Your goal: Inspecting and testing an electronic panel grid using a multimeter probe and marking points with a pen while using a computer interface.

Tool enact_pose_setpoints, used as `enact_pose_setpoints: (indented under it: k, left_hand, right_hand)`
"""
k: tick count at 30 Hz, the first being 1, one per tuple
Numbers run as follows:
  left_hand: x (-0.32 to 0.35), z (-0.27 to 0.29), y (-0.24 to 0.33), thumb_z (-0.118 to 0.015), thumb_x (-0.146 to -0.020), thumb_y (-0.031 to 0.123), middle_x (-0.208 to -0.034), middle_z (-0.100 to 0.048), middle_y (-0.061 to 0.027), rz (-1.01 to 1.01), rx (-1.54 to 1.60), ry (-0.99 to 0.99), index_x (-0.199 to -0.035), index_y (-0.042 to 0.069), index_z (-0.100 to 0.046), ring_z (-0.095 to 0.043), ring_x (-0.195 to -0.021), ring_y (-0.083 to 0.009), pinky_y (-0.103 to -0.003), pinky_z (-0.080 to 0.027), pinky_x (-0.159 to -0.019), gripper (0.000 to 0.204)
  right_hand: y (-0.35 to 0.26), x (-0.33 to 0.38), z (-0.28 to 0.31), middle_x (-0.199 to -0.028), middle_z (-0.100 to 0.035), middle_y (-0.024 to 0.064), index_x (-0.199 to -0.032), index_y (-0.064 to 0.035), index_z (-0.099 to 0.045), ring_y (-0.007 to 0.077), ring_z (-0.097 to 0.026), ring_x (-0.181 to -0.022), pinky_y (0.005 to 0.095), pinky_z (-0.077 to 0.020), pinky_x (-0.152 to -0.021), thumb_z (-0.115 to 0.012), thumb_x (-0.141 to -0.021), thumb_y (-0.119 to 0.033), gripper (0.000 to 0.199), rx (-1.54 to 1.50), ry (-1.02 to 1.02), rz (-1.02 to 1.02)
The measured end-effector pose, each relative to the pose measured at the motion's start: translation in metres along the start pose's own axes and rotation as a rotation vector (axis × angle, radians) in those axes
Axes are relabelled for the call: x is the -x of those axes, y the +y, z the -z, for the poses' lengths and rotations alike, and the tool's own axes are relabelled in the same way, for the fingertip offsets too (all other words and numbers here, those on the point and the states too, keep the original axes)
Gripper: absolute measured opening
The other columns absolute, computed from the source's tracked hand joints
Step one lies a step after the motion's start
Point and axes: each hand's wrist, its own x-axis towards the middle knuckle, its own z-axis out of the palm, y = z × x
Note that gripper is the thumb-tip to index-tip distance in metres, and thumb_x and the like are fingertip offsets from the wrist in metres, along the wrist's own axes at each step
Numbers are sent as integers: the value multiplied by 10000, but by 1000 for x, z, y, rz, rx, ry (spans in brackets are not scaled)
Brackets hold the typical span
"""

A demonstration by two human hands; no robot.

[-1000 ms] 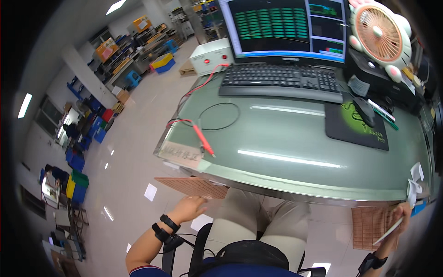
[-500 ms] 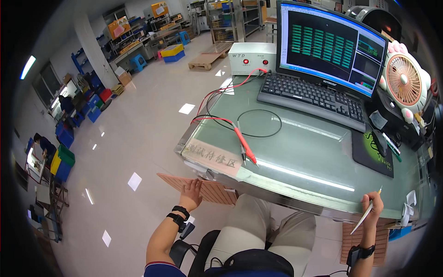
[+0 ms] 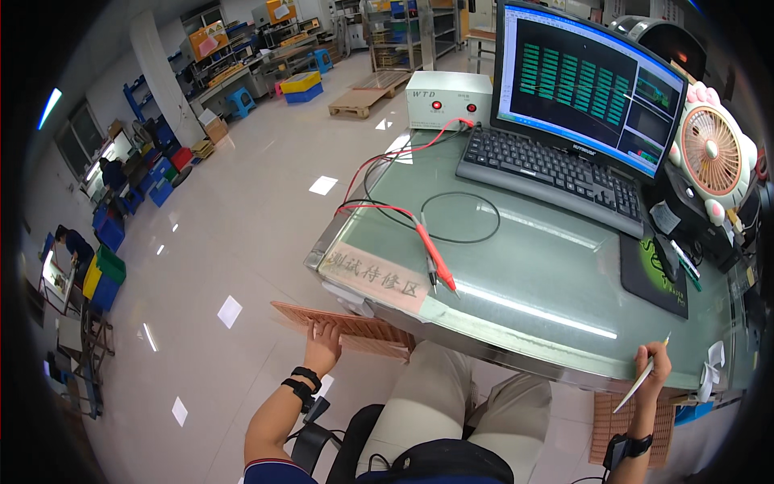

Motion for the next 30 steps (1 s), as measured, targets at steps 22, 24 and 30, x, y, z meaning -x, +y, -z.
enact_pose_setpoints:
  k: [22, 24, 30]
  left_hand:
    - [42, 237, -34, -733, -722, 184, -826, -620, 57, -49, 64, 183, -751, 172, -652, -577, -1018, -125, -628, -203, -1069, 87]
    - [43, 268, -26, -734, -726, 171, -837, -625, 55, -40, 151, 203, -752, 170, -646, -583, -1019, -127, -609, -208, -1075, 92]
    - [52, 306, -12, -744, -725, 135, -878, -646, 42, -42, 446, 362, -784, 156, -634, -613, -975, -144, -526, -248, -1082, 127]
  right_hand:
    - [-67, -24, -23, -624, -569, 61, -754, -17, -543, 157, -596, -602, 258, -432, -560, -614, -859, -66, 136, -286, -123, 102]
    - [-114, -26, -40, -650, -611, 71, -781, -25, -567, 166, -618, -621, 282, -462, -571, -619, -865, -86, 116, -509, -294, -24]
    - [-237, -26, -111, -987, -653, 119, -1148, -54, -574, 250, -647, -862, 320, -524, -717, -732, -791, -140, 400, -646, -593, 432]
